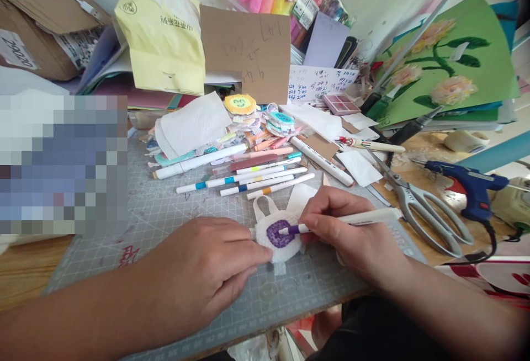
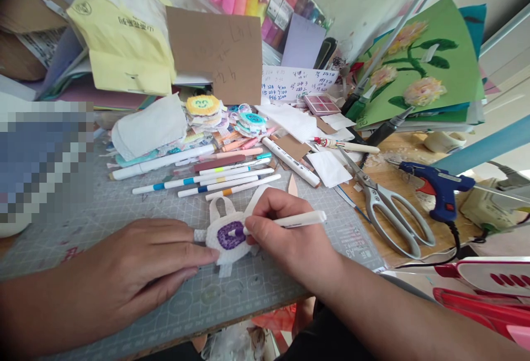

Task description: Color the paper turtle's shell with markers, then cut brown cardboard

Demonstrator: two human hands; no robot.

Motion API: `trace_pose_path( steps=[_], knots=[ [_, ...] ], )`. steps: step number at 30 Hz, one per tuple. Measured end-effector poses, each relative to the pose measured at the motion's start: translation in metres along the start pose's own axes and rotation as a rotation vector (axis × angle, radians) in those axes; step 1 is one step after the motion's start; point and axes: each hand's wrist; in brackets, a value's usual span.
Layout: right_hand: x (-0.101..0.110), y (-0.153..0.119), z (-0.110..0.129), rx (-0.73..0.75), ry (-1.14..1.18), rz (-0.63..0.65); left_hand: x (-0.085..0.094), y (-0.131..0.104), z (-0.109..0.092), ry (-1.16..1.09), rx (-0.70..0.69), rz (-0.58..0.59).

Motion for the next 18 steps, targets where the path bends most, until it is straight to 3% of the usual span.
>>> trace_pose_path(
  steps=[18],
  knots=[
    [0.0016,-0.0017,-0.0022,-0.014,0.002,0.006,-0.0009,-0.0004,0.0022,0.023,0.006,-0.005]
  ],
)
Point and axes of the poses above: each hand's wrist, its own y-axis towards the middle knuckle, its own x-axis out of the back of the hand, z = x × y, and after that the axes turned 12 degrees about -y, right-handed
